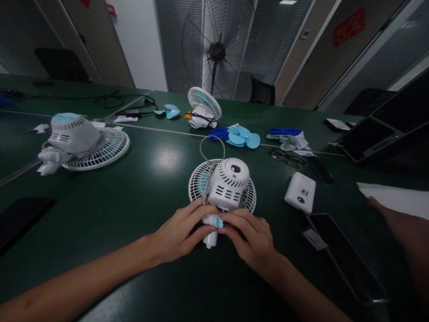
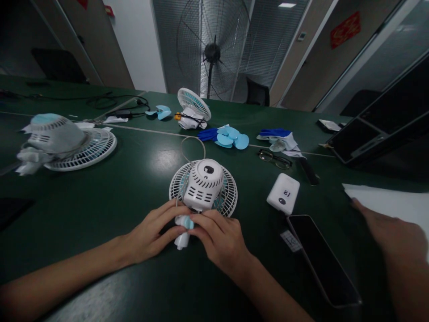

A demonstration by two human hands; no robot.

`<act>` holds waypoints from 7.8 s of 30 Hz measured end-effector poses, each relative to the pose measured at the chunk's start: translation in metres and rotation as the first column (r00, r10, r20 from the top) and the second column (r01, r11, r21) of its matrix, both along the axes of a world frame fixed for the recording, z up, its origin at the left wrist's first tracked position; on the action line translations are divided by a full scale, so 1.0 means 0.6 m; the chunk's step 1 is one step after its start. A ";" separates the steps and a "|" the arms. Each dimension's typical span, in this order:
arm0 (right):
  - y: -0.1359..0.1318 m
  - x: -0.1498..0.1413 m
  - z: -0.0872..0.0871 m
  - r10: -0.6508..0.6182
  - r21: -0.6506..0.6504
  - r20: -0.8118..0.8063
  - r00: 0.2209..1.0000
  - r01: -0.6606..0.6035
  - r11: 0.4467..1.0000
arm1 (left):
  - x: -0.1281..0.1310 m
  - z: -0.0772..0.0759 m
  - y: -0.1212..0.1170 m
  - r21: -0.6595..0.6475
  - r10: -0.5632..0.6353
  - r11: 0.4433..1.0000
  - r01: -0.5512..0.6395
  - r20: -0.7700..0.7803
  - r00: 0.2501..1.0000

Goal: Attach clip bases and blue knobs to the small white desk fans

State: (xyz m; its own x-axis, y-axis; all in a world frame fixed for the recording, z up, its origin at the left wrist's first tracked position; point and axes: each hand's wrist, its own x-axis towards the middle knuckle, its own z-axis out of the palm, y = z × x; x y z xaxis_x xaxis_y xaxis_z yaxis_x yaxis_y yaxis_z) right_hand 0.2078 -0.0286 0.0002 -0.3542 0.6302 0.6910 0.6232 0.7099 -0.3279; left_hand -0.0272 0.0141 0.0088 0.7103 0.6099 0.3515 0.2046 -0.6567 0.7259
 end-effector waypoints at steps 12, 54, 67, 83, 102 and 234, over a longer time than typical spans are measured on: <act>0.001 0.007 0.000 0.089 0.007 0.012 0.996 -0.089 0.996 | 0.000 0.000 0.000 0.003 0.001 1.000 -0.001 0.001 1.000; -0.010 0.002 0.014 0.053 -0.012 -0.020 0.998 -0.053 0.999 | -0.004 -0.013 0.003 -0.028 0.028 0.999 -0.027 0.033 0.999; -0.011 0.004 0.016 0.046 -0.019 -0.061 0.997 -0.048 0.999 | -0.004 -0.014 0.003 -0.025 0.025 0.999 -0.023 0.046 0.999; -0.012 -0.007 0.023 -0.008 -0.016 -0.136 0.991 0.005 1.000 | -0.003 -0.014 0.003 -0.008 0.030 1.000 -0.029 0.029 0.999; -0.018 -0.009 0.019 0.037 0.022 -0.112 0.993 -0.035 0.999 | -0.004 -0.016 0.002 -0.019 0.031 0.999 -0.031 0.037 0.999; -0.010 -0.001 0.017 0.040 -0.060 -0.142 0.989 -0.049 0.997 | -0.004 -0.015 -0.002 -0.015 0.072 0.997 -0.071 0.080 0.994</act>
State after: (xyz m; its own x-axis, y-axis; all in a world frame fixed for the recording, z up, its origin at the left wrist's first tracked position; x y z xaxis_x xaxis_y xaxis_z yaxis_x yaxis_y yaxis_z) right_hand 0.2073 -0.0344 0.0106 -0.2852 0.6600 0.6950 0.5363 0.7109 -0.4550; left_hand -0.0299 0.0130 0.0000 0.6344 0.6625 0.3982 0.1910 -0.6335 0.7498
